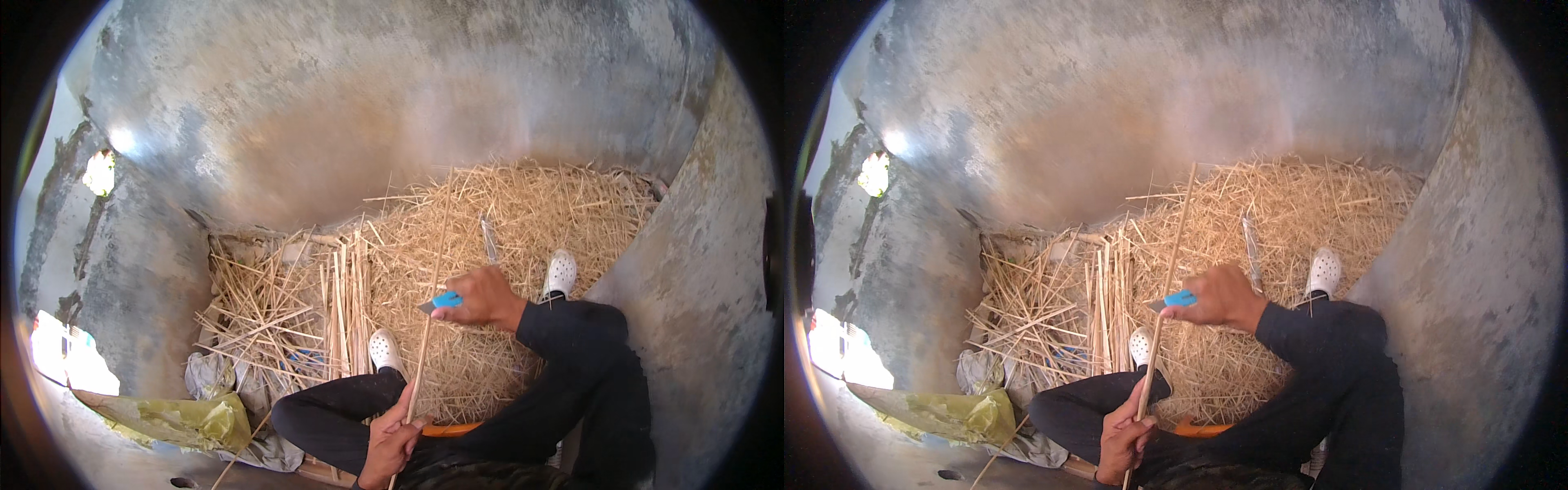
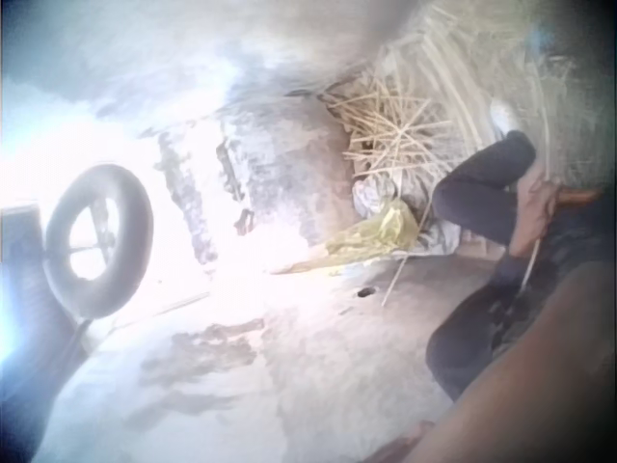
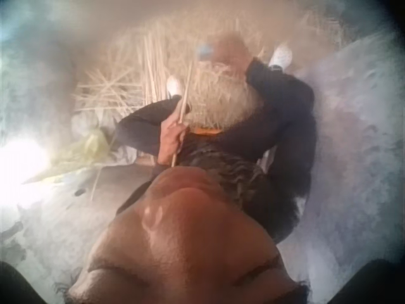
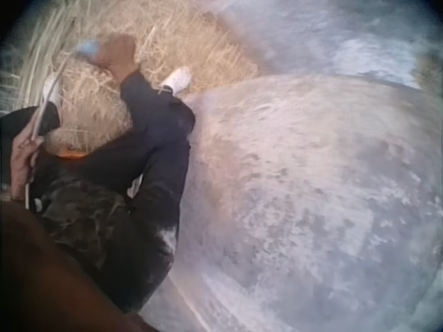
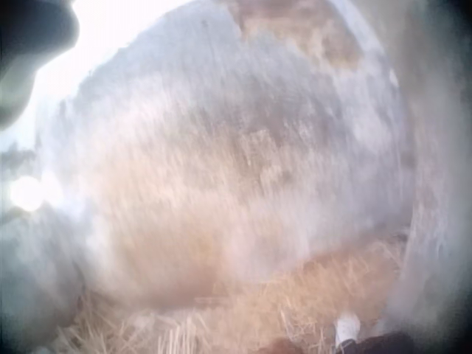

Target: The person sits cross-legged on a straw-covered floor and uses a knife to shave the surface of long, thin wooden sticks. They hold the stick with their left hand and scrape it with the knife in their right hand, creating wood shavings that fall onto the straw.

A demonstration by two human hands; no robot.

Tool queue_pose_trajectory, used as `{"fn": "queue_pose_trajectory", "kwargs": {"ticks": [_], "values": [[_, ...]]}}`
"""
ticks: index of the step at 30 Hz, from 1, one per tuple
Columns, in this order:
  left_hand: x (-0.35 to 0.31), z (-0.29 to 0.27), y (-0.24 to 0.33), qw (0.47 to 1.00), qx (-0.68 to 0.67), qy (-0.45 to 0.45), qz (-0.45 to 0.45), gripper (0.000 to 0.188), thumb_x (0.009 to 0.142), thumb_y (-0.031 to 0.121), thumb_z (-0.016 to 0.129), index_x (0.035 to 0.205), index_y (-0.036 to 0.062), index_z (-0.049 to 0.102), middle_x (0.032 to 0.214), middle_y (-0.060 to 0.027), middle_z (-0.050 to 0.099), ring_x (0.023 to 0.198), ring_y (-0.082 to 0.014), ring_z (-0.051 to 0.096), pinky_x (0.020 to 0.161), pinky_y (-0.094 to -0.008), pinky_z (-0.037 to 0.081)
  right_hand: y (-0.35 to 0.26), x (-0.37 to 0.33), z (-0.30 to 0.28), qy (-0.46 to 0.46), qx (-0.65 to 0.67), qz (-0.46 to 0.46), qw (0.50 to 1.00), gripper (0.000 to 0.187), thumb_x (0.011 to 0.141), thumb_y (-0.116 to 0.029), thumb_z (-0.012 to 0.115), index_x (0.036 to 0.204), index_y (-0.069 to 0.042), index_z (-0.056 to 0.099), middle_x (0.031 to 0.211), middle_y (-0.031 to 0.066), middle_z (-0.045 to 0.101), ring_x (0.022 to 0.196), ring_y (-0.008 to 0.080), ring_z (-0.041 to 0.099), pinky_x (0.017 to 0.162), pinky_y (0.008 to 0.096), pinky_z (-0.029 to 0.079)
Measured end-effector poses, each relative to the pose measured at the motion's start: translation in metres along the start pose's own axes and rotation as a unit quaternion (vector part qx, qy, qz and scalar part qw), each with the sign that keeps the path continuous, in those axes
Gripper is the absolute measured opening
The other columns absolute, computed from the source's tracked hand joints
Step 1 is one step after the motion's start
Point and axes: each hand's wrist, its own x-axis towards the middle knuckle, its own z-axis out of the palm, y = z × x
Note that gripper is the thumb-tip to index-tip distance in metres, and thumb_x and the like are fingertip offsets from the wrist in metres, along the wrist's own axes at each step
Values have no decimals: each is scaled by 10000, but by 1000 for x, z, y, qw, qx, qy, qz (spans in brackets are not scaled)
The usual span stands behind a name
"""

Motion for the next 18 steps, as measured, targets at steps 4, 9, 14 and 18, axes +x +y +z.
{"fn": "queue_pose_trajectory", "kwargs": {"ticks": [4, 9, 14, 18], "values": [[-17, 6, 9, 998, 40, 3, -43, 640, 824, -34, 498, 1429, -29, 289, 634, 24, 493, 443, -19, 329, 413, -174, 264, 89, 31, -15, 31, -107, 192, 975, 774, 812, -798, 313, 616, -121, 634, 476, 22, 465, 459, 187, 492, 455, 367, 385], [-22, 12, 0, 988, -27, -50, -142, 627, 826, -15, 485, 1422, -38, 295, 529, 18, 413, 369, -60, 322, 417, -199, 288, 192, 33, -63, 238, 1, 481, 844, 827, 866, -751, 257, 495, -65, 530, 447, 42, 416, 446, 208, 451, 457, 374, 365], [12, -20, -5, 972, -225, -37, -55, 601, 891, 45, 398, 1465, 48, 218, 468, 17, 328, 363, -94, 349, 497, -248, 351, 140, 17, -34, 36, 72, 346, 935, 780, 877, -735, 275, 472, -91, 444, 463, 20, 380, 446, 180, 381, 460, 374, 295], [30, -22, 10, 967, -245, -60, -29, 587, 898, 119, 389, 1455, 43, 220, 455, 23, 336, 338, -86, 337, 504, -249, 367, 2, 12, -13, -76, 14, 89, 993, 773, 773, -812, 374, 566, -110, 622, 500, 88, 535, 458, 246, 552, 456, 383, 416]]}}
